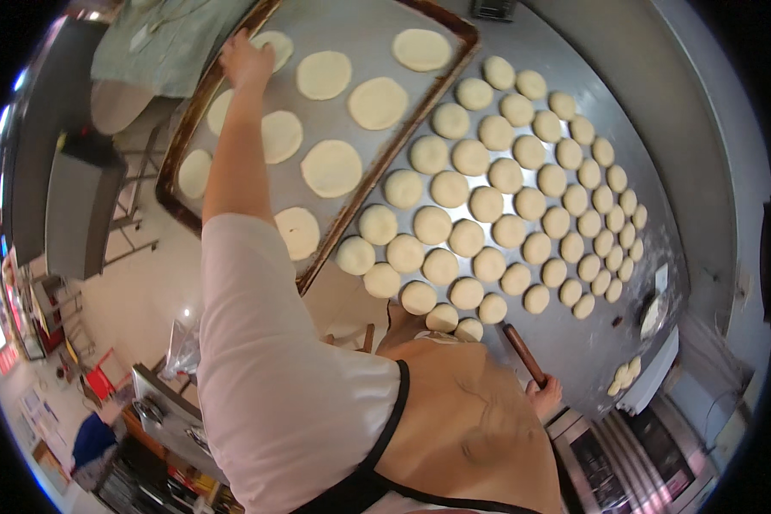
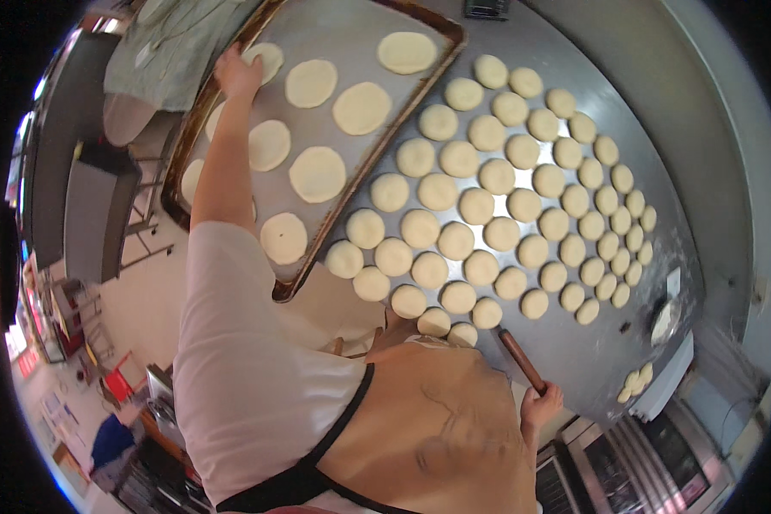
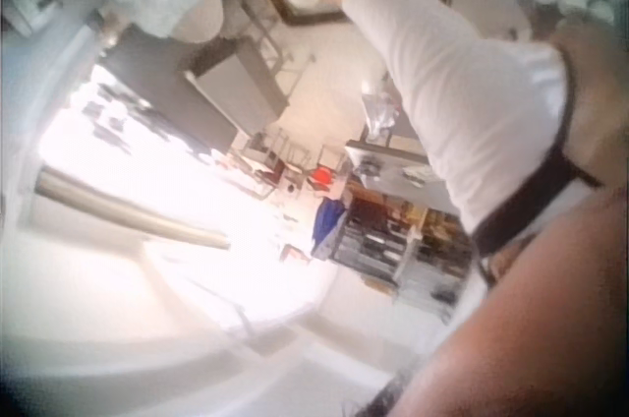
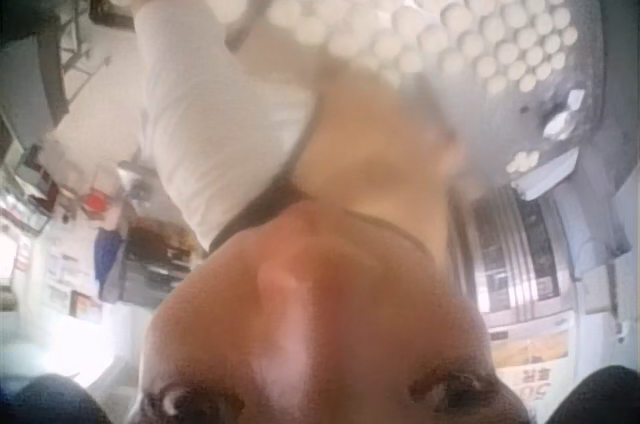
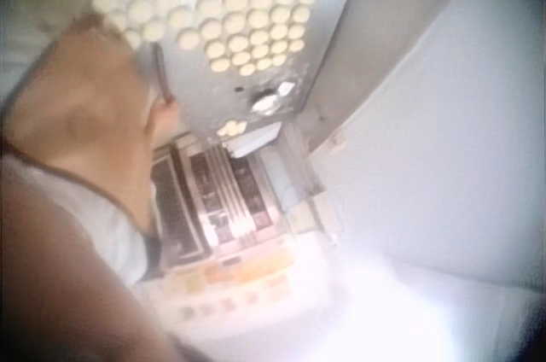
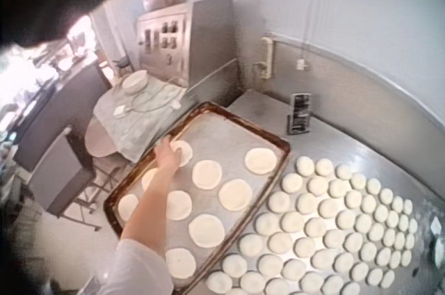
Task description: The person uses a wooden rolling pin to flatten small rounds of dough on a metal table and places the flattened pieces onto a baking tray.
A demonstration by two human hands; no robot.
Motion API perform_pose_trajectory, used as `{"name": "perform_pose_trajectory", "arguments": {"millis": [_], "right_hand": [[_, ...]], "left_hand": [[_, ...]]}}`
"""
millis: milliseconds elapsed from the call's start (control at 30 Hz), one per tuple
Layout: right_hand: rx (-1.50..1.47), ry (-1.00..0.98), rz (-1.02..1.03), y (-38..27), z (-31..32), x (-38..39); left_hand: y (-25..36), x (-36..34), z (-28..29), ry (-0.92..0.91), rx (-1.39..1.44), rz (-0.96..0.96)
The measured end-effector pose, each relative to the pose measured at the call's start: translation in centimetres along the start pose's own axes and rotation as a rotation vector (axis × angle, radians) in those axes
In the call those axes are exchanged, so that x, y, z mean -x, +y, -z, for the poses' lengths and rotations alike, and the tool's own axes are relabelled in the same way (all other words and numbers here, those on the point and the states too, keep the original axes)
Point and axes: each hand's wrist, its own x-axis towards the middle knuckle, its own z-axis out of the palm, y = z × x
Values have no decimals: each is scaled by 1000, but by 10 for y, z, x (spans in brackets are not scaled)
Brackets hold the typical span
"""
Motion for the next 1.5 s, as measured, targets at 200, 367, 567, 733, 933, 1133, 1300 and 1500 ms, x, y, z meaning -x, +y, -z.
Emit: {"name": "perform_pose_trajectory", "arguments": {"millis": [200,367,567,733,933,1133,1300,1500], "right_hand": [[-38,-14,89,4,-21,6],[-130,3,157,22,-41,-14],[-366,0,441,44,-41,-56],[-511,221,265,84,-56,-117],[-430,434,36,49,-58,-194],[-784,281,38,19,-61,-188],[-1007,66,152,28,-12,-129],[-560,30,402,57,-34,-72]], "left_hand": [[149,103,76,-123,272,-621],[292,300,196,-835,725,-831],[350,528,241,-874,874,-1279],[355,616,245,-1125,735,-1269],[349,635,266,-1048,584,-1072],[351,656,269,-917,541,-963],[361,652,270,-877,458,-949],[384,640,253,-809,447,-926]]}}
